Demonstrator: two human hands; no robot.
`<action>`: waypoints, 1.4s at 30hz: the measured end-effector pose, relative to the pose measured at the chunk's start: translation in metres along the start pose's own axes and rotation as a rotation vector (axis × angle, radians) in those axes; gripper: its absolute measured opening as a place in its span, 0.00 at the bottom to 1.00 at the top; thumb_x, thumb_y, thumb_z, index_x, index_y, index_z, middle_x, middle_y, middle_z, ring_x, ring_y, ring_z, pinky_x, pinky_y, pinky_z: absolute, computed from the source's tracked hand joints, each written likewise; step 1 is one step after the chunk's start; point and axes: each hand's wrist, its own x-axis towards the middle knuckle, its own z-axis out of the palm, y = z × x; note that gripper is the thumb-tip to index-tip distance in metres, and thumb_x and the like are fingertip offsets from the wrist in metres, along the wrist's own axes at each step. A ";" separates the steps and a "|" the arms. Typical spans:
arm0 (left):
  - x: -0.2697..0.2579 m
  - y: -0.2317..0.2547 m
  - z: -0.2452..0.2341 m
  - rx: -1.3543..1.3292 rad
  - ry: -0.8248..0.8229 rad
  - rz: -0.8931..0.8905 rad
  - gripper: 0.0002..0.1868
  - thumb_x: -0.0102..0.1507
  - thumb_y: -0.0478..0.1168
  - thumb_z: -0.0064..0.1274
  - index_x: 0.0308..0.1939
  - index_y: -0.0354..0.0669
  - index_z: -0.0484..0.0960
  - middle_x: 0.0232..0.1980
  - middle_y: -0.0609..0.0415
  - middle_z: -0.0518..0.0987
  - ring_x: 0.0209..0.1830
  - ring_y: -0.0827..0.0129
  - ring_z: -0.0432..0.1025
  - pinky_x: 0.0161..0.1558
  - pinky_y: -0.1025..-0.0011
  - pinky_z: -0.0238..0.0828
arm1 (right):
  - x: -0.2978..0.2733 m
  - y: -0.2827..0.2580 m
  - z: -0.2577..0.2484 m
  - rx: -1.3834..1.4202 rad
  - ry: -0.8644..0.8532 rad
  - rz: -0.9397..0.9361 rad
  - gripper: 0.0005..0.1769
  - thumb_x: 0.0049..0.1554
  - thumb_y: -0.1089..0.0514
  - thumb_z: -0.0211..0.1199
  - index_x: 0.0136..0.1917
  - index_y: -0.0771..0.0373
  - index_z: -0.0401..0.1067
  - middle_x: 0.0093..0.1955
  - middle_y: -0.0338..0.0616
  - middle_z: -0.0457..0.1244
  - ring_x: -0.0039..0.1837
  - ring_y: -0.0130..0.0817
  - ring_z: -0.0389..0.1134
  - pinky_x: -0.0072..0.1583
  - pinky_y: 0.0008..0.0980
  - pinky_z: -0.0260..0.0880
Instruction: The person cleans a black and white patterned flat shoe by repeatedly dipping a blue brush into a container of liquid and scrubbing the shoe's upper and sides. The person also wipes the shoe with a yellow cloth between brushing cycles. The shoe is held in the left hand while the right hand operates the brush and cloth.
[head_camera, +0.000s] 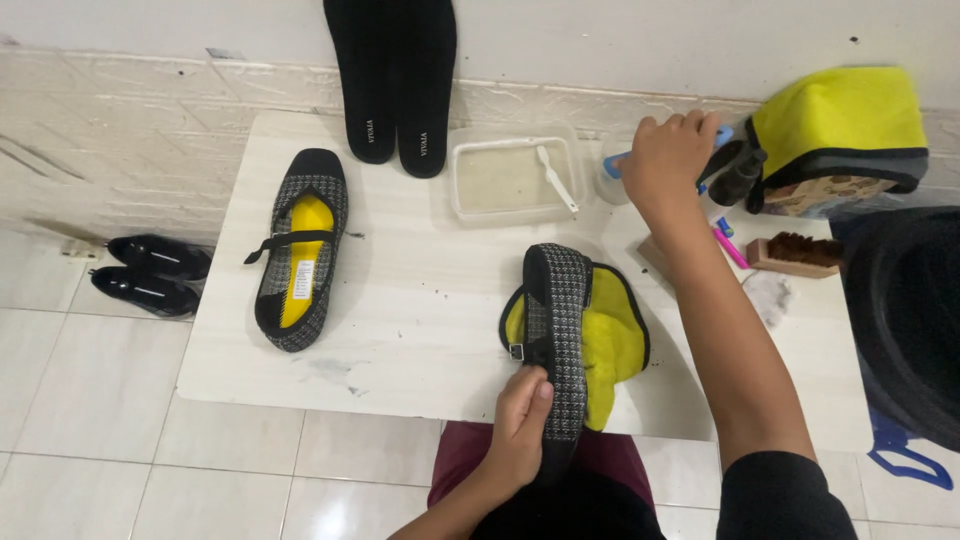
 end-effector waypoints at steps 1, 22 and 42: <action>-0.001 0.003 0.001 -0.017 0.045 -0.002 0.18 0.71 0.50 0.35 0.28 0.48 0.60 0.28 0.63 0.59 0.31 0.75 0.55 0.35 0.74 0.54 | 0.001 -0.001 0.001 -0.022 -0.062 -0.002 0.32 0.55 0.26 0.54 0.54 0.53 0.75 0.57 0.53 0.66 0.66 0.54 0.59 0.68 0.51 0.40; 0.006 -0.002 -0.012 -0.034 -0.201 -0.171 0.58 0.56 0.82 0.17 0.68 0.33 0.57 0.62 0.46 0.71 0.61 0.60 0.68 0.64 0.57 0.58 | -0.129 0.023 -0.035 0.979 0.401 -0.758 0.27 0.46 0.25 0.58 0.36 0.49 0.71 0.33 0.27 0.62 0.43 0.30 0.57 0.58 0.36 0.45; 0.018 0.016 -0.001 -0.265 -0.183 -0.027 0.53 0.59 0.81 0.19 0.56 0.35 0.69 0.48 0.46 0.76 0.44 0.65 0.74 0.45 0.69 0.79 | -0.160 0.009 -0.066 0.925 0.561 -0.936 0.29 0.48 0.23 0.56 0.28 0.49 0.69 0.28 0.29 0.61 0.37 0.31 0.58 0.55 0.42 0.48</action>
